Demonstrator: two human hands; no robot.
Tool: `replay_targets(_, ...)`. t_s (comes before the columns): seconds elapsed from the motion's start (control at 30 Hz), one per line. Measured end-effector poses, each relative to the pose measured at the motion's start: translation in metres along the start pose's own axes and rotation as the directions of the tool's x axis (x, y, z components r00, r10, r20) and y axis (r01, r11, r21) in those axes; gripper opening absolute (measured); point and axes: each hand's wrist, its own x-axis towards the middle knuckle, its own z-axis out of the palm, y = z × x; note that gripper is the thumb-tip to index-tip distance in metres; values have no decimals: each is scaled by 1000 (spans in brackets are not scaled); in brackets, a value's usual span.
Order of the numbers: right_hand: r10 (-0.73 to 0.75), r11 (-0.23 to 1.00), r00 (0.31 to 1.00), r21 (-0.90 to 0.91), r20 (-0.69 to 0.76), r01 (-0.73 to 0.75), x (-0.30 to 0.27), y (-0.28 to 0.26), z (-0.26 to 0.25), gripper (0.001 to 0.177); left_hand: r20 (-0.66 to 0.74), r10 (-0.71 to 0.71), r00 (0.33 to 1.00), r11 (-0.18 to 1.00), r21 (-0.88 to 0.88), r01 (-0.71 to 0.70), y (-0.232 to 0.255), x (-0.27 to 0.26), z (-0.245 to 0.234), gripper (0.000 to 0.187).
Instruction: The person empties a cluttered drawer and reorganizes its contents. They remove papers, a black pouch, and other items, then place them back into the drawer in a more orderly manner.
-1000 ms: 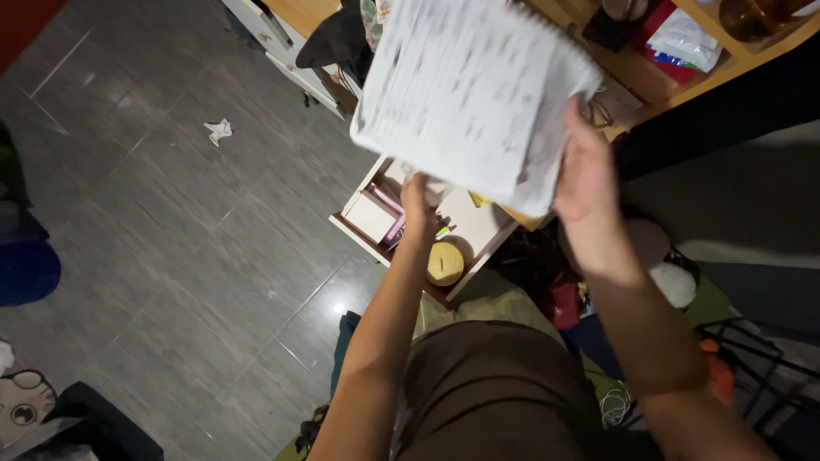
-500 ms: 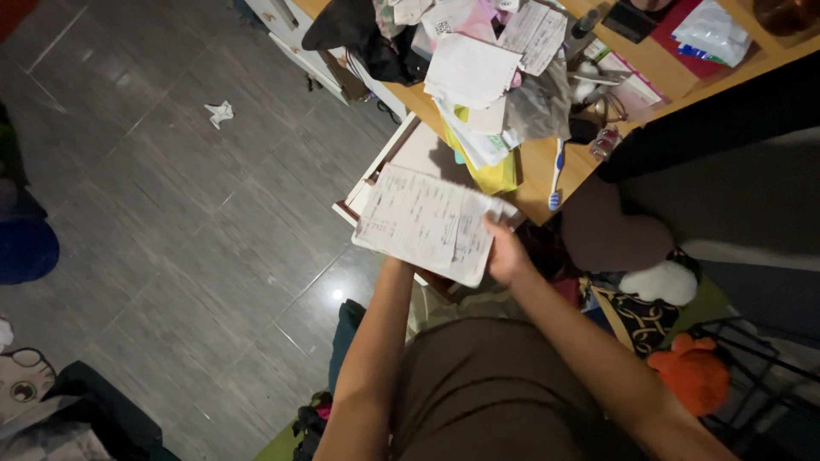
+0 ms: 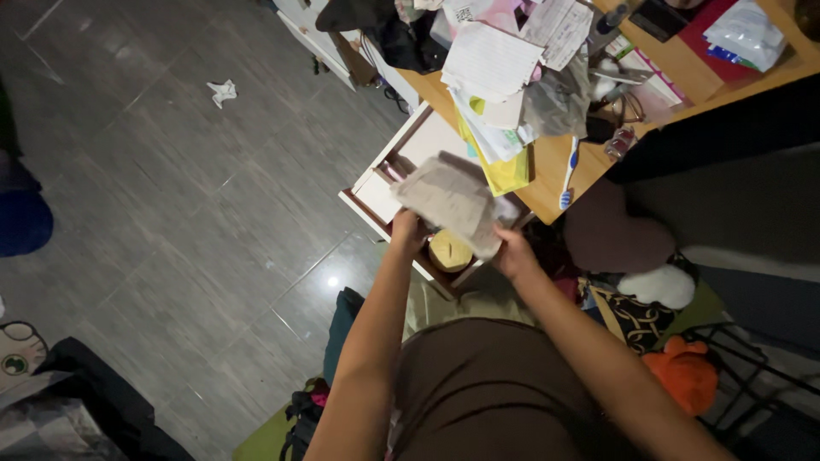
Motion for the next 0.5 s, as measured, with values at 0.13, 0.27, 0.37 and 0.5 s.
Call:
replay_targets(0.13, -255, 956, 950, 196, 180, 220, 28, -5, -8, 44, -24, -10, 1000, 995, 101, 12, -6, -10, 0, 3)
replay_targets(0.27, -257, 941, 964, 246, 74, 232, 66, -18, 11, 41, -16, -52, 999, 987, 153, 54, -16, -32, -14, 6)
replay_targets(0.37, -400, 896, 916, 226, 36, 382, 88, -25, 34, 44, -13, -14, 1000, 973, 232, 16, -18, -45, -22, 13)
replay_targets(0.5, -548, 836, 837, 39, -13, 548, 103, -29, 56, 51, -51, -58, 997, 970, 235, 68, -19, -56, -32, 21)
